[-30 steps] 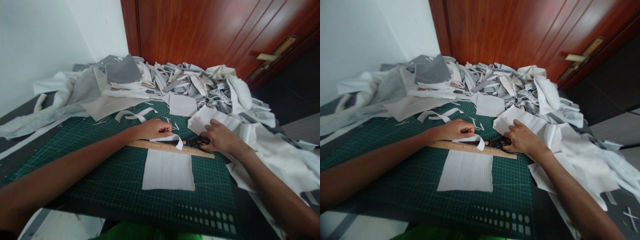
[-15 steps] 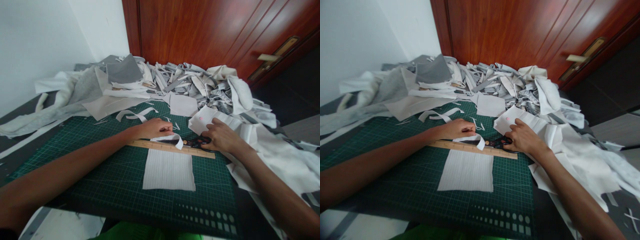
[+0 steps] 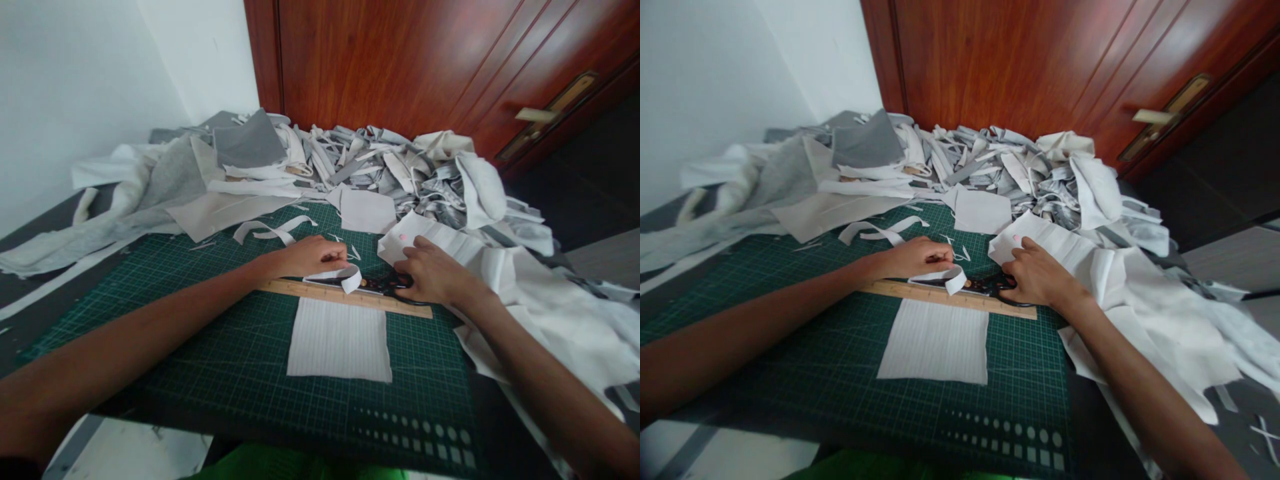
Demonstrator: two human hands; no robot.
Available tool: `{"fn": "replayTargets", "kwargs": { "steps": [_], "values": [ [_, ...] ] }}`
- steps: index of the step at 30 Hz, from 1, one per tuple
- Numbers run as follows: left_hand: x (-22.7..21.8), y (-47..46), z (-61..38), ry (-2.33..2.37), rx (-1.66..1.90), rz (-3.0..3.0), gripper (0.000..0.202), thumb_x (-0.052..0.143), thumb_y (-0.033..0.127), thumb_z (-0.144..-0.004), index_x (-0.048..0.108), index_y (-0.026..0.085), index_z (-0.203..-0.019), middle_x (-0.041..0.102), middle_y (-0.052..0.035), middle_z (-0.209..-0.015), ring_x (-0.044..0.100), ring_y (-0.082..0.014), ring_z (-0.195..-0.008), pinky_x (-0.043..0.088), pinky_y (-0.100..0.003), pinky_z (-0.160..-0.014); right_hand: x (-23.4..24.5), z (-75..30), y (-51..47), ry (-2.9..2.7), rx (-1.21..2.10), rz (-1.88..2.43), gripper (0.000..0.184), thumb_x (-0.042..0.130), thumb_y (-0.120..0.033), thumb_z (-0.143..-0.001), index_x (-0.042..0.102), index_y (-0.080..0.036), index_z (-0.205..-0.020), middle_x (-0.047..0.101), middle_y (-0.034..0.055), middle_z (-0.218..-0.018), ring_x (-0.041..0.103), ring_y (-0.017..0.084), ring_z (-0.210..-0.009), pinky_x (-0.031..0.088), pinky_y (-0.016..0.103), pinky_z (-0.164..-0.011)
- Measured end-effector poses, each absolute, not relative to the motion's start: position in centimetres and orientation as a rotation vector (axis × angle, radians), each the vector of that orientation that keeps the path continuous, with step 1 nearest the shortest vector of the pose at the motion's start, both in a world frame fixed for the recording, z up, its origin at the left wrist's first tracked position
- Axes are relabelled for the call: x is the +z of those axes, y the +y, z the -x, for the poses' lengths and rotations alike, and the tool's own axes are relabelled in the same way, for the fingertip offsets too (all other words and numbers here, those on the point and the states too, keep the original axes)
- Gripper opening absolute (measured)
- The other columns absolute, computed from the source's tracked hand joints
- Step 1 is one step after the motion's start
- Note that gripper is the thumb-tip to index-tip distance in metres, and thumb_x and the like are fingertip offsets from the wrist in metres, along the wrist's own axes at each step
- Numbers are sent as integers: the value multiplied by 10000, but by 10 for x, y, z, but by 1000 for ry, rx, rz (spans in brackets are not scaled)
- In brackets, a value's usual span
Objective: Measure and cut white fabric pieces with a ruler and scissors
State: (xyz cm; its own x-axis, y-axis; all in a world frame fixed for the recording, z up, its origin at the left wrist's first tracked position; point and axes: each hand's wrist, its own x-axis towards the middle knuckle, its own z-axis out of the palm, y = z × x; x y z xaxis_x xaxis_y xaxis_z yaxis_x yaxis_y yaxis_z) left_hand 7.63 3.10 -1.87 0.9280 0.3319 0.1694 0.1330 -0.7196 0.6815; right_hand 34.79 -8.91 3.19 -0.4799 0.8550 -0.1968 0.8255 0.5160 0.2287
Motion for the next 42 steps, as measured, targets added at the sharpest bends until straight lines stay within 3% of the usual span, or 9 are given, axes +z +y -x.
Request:
{"fn": "replayTargets", "kwargs": {
  "steps": [14, 21, 42],
  "values": [
    [-21, 32, -77, 335, 407, -2291, 304, 574, 410, -1010, 628, 181, -817, 591, 32, -648, 449, -99, -572, 278, -260, -586, 32, -335, -93, 2468, 139, -1446, 337, 627, -453, -902, 762, -170, -780, 682, 101, -712, 525, 222, -681, 310, 398, -824],
    [-20, 32, -76, 321, 413, -2279, 302, 572, 402, -1007, 598, 183, -801, 528, 50, -612, 420, -101, -567, 264, -258, -584, 27, -340, -91, 2496, 151, -1418, 370, 640, -488, -911, 766, -172, -764, 677, 90, -696, 501, 202, -652, 303, 394, -796],
    [-24, 34, -77, 323, 445, -2283, 282, 552, 391, -1011, 629, 173, -850, 549, 50, -634, 438, -98, -569, 275, -251, -584, 18, -351, -88, 2567, 286, -1378, 358, 676, -486, -892, 732, -209, -673, 649, 67, -618, 408, 181, -566, 291, 410, -752]
  ]
}}
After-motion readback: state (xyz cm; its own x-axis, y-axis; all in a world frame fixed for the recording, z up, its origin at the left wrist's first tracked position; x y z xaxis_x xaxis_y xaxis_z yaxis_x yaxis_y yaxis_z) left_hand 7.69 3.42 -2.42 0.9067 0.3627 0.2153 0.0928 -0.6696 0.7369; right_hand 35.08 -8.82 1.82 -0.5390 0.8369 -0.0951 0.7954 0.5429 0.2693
